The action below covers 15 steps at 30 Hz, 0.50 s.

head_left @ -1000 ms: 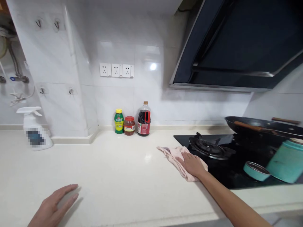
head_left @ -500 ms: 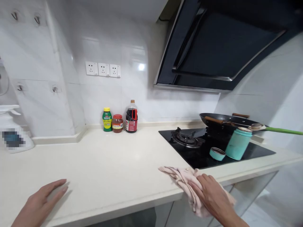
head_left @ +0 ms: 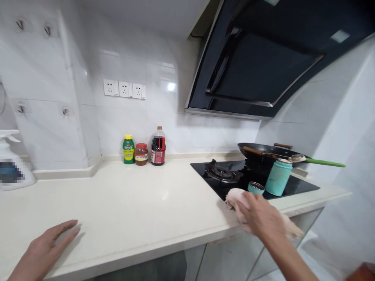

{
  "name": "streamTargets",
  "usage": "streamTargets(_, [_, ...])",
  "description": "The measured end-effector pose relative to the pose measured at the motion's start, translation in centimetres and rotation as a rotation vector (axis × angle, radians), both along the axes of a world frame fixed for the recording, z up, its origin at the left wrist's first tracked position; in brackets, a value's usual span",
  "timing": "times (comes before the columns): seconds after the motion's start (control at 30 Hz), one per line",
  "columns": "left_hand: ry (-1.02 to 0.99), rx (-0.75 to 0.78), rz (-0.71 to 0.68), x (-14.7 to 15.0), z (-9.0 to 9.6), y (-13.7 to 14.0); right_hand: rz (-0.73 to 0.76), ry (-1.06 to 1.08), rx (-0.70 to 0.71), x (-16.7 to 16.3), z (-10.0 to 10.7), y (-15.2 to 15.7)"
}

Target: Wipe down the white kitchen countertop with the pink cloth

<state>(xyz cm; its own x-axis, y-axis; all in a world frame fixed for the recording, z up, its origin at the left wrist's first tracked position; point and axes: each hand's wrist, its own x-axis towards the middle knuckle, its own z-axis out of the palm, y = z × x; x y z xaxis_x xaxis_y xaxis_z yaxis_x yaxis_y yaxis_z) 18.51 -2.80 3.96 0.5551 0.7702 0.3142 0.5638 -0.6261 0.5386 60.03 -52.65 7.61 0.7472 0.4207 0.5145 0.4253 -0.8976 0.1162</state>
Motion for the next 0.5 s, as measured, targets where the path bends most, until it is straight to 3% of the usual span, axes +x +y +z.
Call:
streamTargets(0.13, [0.014,-0.014,-0.008,0.0,0.5,-0.7,0.106,0.087,-0.190,-3.6,-2.1,6.1])
streamTargets(0.3, [0.008,0.001,-0.004,0.1,1.0,-1.4,0.559,0.473,-0.088,-4.8,-1.4,5.4])
streamTargets(0.4, [-0.010,0.025,0.007,0.1,0.9,-1.5,0.591,0.594,-0.073,-3.8,-1.0,4.3])
streamTargets(0.5, [-0.038,0.066,-0.003,0.1,0.5,-1.5,0.519,0.587,-0.001,-2.4,-2.3,4.5])
